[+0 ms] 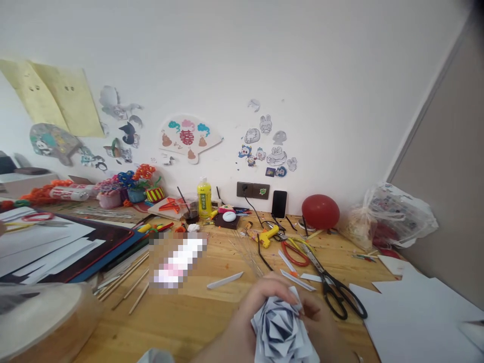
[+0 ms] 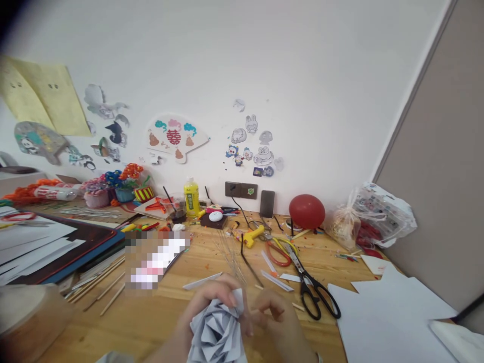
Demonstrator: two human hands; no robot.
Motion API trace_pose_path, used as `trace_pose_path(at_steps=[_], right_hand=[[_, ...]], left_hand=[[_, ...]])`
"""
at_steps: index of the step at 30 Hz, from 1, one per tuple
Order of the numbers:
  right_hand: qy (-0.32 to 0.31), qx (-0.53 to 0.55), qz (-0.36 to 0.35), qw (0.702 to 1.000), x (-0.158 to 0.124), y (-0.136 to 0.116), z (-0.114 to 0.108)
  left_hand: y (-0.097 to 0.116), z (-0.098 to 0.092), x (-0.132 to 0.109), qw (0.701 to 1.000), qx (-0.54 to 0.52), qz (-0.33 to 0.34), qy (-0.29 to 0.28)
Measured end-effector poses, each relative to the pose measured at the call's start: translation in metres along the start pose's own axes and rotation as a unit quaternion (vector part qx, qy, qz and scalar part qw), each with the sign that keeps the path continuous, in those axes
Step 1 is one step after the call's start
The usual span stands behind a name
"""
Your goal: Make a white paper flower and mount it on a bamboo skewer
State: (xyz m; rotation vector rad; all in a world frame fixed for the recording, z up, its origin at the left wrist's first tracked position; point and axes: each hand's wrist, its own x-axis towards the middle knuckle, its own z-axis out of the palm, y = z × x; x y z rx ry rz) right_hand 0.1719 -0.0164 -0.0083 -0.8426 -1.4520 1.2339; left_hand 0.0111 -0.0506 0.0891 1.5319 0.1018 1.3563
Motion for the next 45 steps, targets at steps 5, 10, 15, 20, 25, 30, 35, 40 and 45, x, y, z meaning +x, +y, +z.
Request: trace_pose_path(at_steps=[5,10,15,20,25,30,35,40,45], right_hand=[[0.015,0.007,-0.014,1.000,-0.001,0.007,-0.006],[-0.034,-0.019,0.016,0.999,-0.004,0.007,-0.016],[-0.055,-0.039,-0.008,0.998,-0.004,-0.005,-0.026],[-0.096,-0.031,0.016,0.995,-0.006,-0.013,-0.022],[-0.138,-0.049,0.007,0.989,-0.006,-0.015,-0.022],[-0.076,-0.069,0.009,0.995,-0.002,-0.020,-0.017],[-0.017,-0.045,0.047,0.998,0.002,-0.026,-0.002],[-0.016,0.017,0.107,0.994,0.002,-0.021,0.009],[-0.037,0.019,0.101,0.994,0.001,-0.018,0.011]], left_hand=[[-0.003,0.002,0.000,0.999,-0.048,0.006,0.004],[0.001,0.008,-0.001,0.989,-0.133,-0.054,0.021],[0.005,0.013,0.001,0.989,-0.131,-0.065,0.022],[0.003,0.010,0.003,0.984,-0.153,-0.084,0.025],[-0.004,0.004,-0.001,0.984,-0.140,-0.107,0.026],[-0.012,0.002,0.006,0.989,-0.119,-0.041,0.075],[-0.024,-0.012,0.018,0.968,-0.160,-0.075,0.180],[-0.024,-0.016,0.025,0.960,-0.152,-0.087,0.216],[-0.016,-0.010,0.035,0.958,-0.146,-0.074,0.235]])
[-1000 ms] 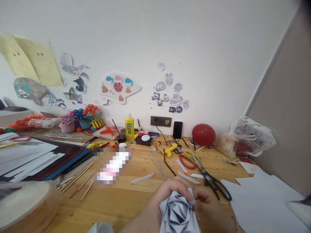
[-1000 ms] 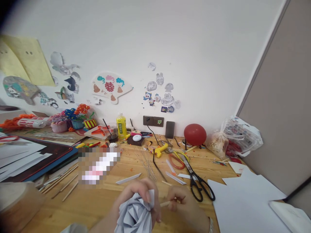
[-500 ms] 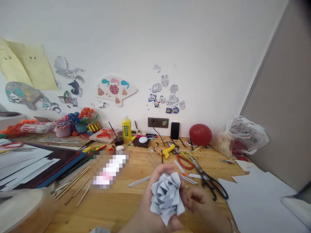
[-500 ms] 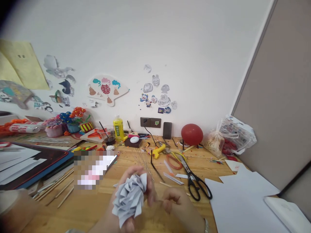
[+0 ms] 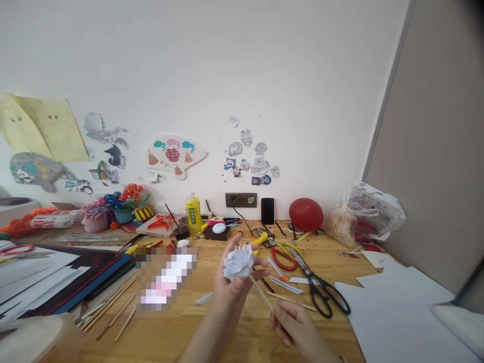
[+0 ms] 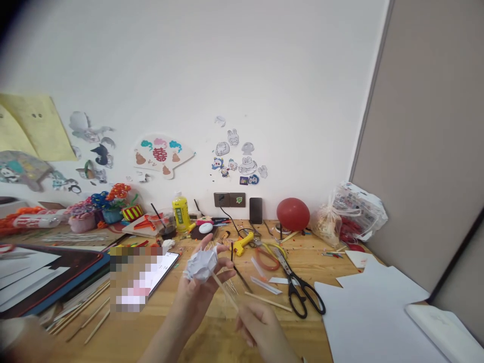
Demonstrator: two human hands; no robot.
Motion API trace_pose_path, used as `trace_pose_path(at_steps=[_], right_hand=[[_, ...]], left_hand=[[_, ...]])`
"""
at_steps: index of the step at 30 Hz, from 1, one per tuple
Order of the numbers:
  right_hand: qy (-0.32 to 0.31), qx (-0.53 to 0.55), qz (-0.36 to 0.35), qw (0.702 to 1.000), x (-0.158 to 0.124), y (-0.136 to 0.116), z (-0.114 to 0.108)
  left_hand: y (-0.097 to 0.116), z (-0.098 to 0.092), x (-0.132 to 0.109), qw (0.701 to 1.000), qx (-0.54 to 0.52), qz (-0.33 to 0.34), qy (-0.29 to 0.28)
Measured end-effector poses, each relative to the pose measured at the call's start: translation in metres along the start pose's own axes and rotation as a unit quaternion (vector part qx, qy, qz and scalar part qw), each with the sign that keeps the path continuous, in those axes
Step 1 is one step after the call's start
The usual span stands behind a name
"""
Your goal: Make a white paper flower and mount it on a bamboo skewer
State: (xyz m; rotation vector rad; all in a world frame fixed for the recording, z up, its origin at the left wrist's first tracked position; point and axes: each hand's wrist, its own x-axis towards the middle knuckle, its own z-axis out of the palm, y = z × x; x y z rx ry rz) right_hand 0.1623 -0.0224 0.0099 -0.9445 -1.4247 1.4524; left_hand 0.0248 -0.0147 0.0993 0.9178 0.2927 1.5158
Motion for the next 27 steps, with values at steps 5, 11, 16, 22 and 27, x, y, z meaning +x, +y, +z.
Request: trace_pose_path(at_steps=[5,11,16,22,27], right_hand=[[0.029,-0.040,-0.017,0.999,-0.001,-0.001,-0.002],[0.091,-0.141,-0.075,0.983,-0.005,-0.009,-0.006],[0.047,-0.058,-0.006,0.997,-0.004,-0.006,-0.002],[0.024,0.036,0.043,0.998,-0.002,-0.001,0.000],[0.054,0.173,0.025,0.983,-0.004,-0.008,0.006]], left_hand=[[-0.004,-0.004,0.006,1.000,0.002,0.002,0.018],[-0.006,-0.006,0.007,1.000,0.008,0.002,0.015],[-0.007,-0.005,0.008,1.000,0.014,0.001,0.019],[-0.013,-0.014,0.010,1.000,0.008,-0.019,0.013],[-0.035,-0.021,0.006,0.994,-0.003,-0.110,-0.023]])
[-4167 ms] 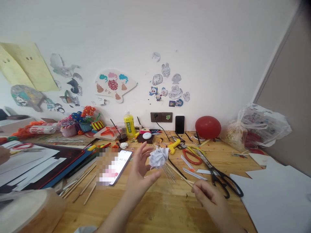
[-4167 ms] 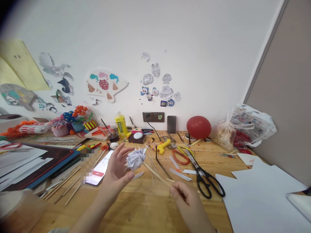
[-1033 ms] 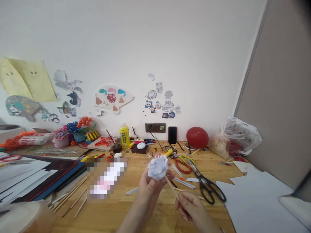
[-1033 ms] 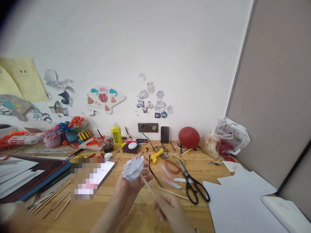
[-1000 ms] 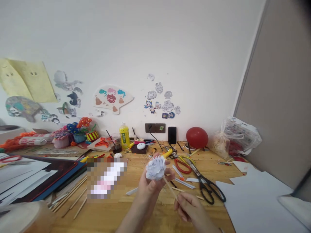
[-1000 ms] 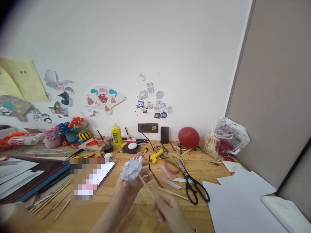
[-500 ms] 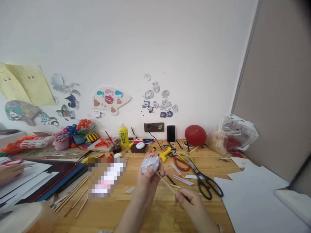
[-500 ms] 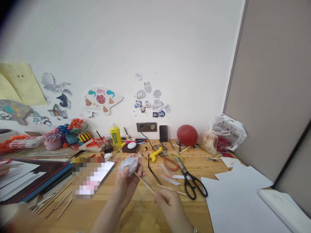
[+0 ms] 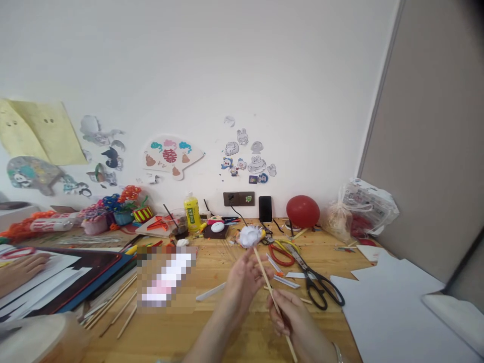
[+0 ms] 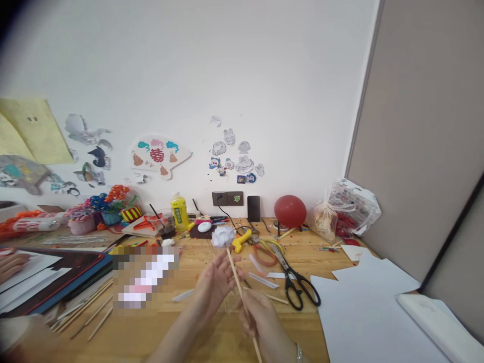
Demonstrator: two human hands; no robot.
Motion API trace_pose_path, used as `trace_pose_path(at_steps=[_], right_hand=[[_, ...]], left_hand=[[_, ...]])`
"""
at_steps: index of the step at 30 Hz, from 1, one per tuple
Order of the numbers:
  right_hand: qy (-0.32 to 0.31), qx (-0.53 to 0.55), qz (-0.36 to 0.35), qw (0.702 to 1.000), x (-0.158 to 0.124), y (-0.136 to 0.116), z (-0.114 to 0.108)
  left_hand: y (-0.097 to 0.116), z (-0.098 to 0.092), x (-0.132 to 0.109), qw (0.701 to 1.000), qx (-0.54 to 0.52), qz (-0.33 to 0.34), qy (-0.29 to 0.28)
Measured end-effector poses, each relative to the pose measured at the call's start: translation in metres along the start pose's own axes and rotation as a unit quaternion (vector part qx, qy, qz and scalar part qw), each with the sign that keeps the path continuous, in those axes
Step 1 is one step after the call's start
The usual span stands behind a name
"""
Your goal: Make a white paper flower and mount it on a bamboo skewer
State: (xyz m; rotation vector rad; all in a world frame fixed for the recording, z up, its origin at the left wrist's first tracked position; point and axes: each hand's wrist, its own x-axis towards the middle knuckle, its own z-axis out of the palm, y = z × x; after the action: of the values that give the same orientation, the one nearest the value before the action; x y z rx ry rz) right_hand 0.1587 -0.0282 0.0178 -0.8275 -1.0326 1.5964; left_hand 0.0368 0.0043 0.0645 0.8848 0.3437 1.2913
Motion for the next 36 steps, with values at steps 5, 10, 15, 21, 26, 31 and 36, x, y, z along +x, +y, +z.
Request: trace_pose_path(at_steps=[5,10,15,21,26,31,36], right_hand=[[-0.033,0.065,0.028,0.997,-0.007,-0.005,0.009],[-0.065,0.061,0.037,0.995,-0.012,-0.007,0.012],[-0.097,-0.096,0.025,0.990,-0.006,0.005,0.003],[0.070,-0.461,-0.188,0.864,0.002,0.002,-0.011],[0.130,-0.342,-0.230,0.902,0.010,-0.016,-0.024],[0.087,-0.138,-0.255,0.953,0.016,-0.023,-0.032],[0.059,-0.039,-0.268,0.961,0.016,-0.032,-0.036]], left_hand=[[-0.018,0.007,-0.005,0.994,0.068,-0.082,0.035],[-0.022,0.006,-0.003,0.992,0.067,-0.095,0.058],[-0.017,-0.006,0.002,0.992,0.086,-0.023,0.093],[0.002,-0.015,0.004,0.962,0.233,0.078,0.118],[0.010,-0.014,0.000,0.912,0.377,0.130,0.099],[0.002,-0.013,-0.002,0.851,0.493,0.171,0.060],[-0.013,-0.018,-0.002,0.783,0.600,0.164,0.010]])
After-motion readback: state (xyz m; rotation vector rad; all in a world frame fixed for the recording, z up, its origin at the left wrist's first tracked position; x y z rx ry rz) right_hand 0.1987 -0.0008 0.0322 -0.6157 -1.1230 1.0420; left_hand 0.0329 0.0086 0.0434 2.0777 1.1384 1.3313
